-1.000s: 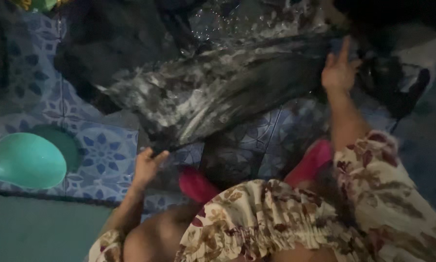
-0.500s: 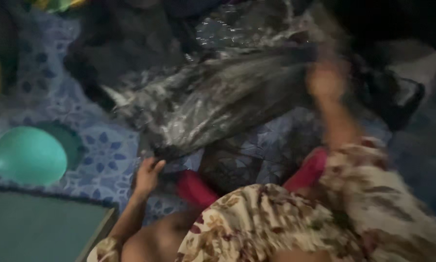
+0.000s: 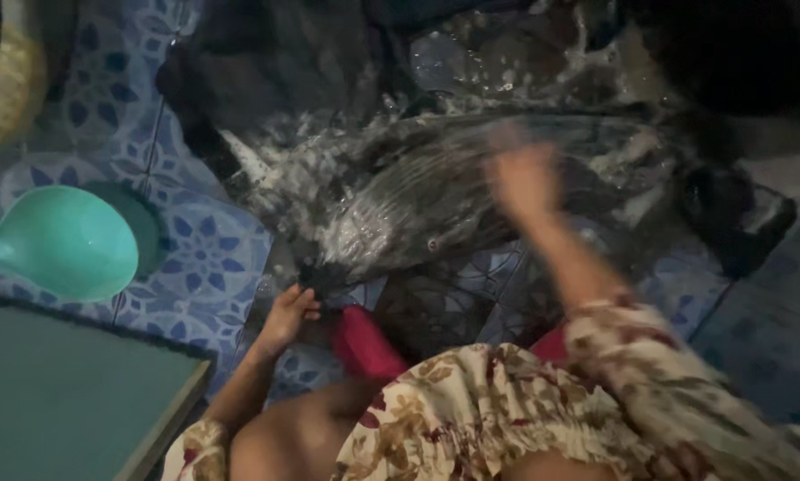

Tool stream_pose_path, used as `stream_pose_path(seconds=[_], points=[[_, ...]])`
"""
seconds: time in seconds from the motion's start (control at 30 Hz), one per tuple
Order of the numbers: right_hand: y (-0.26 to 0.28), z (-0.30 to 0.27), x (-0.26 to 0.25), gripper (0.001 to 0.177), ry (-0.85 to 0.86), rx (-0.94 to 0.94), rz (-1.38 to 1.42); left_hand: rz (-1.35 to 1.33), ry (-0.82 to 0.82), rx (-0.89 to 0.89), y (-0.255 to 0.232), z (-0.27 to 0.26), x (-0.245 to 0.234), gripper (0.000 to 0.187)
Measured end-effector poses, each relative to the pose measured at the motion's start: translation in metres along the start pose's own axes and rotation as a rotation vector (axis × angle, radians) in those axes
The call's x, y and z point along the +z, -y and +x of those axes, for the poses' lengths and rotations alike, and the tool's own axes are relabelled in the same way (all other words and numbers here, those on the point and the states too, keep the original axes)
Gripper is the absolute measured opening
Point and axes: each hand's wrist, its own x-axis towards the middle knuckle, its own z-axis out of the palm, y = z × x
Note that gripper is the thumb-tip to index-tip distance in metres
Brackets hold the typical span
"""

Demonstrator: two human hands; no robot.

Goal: The person washes a pair of black pants by hand on a tiled floor, scrubbing the fabric with a blue brush, applying soap, and pouring water from a light-blue scoop.

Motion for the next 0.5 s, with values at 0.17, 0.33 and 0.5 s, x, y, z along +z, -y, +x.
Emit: stream_pose_path(seconds=[0.17,0.33,0.5], points=[[-0.04,0.013,0.006,0.026,-0.063,0.626,0.201,-0.25,-0.038,-0.139,-0.025,-0.013,0.019,0.018],[0.199,-0.008,0.027,0.048,0.338,-0.521,0.329,-0.206,0.14,-0.254,-0.015,-0.023,0.027,0.025],[0.189,0.099,0.016,0.053,0.206,-0.749,0.185,-0.085,0.044,-0.396,0.018,-0.014,0.019,0.017]])
